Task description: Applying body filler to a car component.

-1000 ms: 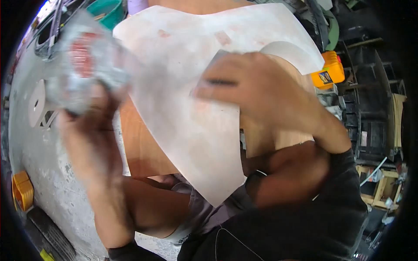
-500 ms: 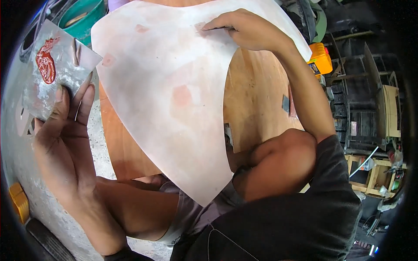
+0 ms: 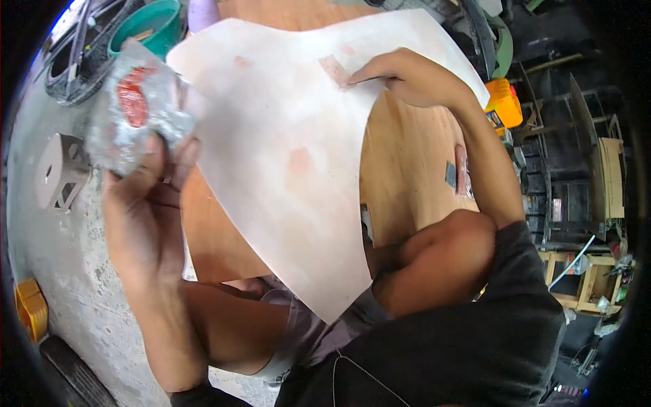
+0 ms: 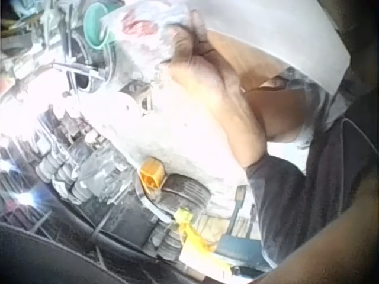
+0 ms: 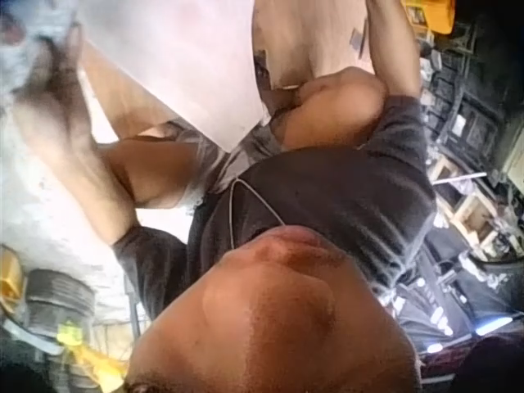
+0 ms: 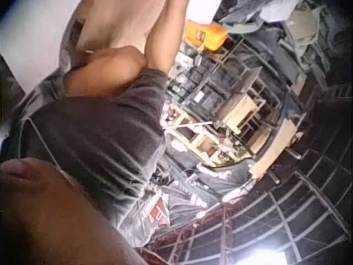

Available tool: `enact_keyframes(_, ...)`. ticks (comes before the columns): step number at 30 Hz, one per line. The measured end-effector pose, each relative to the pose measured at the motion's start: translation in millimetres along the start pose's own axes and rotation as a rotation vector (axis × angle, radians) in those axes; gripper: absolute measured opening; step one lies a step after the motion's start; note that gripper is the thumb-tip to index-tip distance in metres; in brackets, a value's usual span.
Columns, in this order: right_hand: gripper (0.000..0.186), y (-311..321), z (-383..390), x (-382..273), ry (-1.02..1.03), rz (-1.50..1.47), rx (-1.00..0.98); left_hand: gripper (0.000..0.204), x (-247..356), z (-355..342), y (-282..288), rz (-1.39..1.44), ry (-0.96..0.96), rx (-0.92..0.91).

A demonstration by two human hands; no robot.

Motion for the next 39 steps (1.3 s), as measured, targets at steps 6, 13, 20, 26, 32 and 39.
enact_keyframes(6, 0.045, 72.0, 33.5, -80.7, 0.171, -0.333, 0.531, 0.045, -33.3, 19.3, -13.8, 0.238, 0.226, 0.008)
enact_keyframes(13, 0.047, 33.5, 26.0, -166.6, 0.694, -0.059, 0.880, 0.045, -44.4, 37.6, -32.8, 0.339, 0.264, 0.080)
enact_keyframes(20, 0.056, 22.7, 0.6, -133.4, 0.501, 0.163, 0.853, 0.039, -40.3, 26.2, -13.3, 0.262, 0.242, 0.045)
enact_keyframes(26, 0.049, 34.1, -31.7, 2.8, -0.013, 0.290, 0.623, 0.033, -4.3, 2.9, -14.1, 0.124, -0.019, -0.038)
enact_keyframes(32, 0.038, 13.2, -60.3, 51.4, -0.167, 0.327, 0.208, 0.031, -12.8, -0.8, -3.0, 0.132, 0.045, 0.054)
enact_keyframes(39, 0.040, -2.5, -68.6, 33.9, -0.158, 0.235, 0.205, 0.033, -8.8, 7.8, -5.1, 0.123, 0.054, 0.029)
Point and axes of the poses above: each hand's wrist, its own z-axis away from the middle knuckle, its own y-axis out of the back of the hand, x = y × z, the point moved 5 cm from there along -z, towards the middle knuckle, and after that the axes turned 12 degrees about z, right-handed, at the moved point
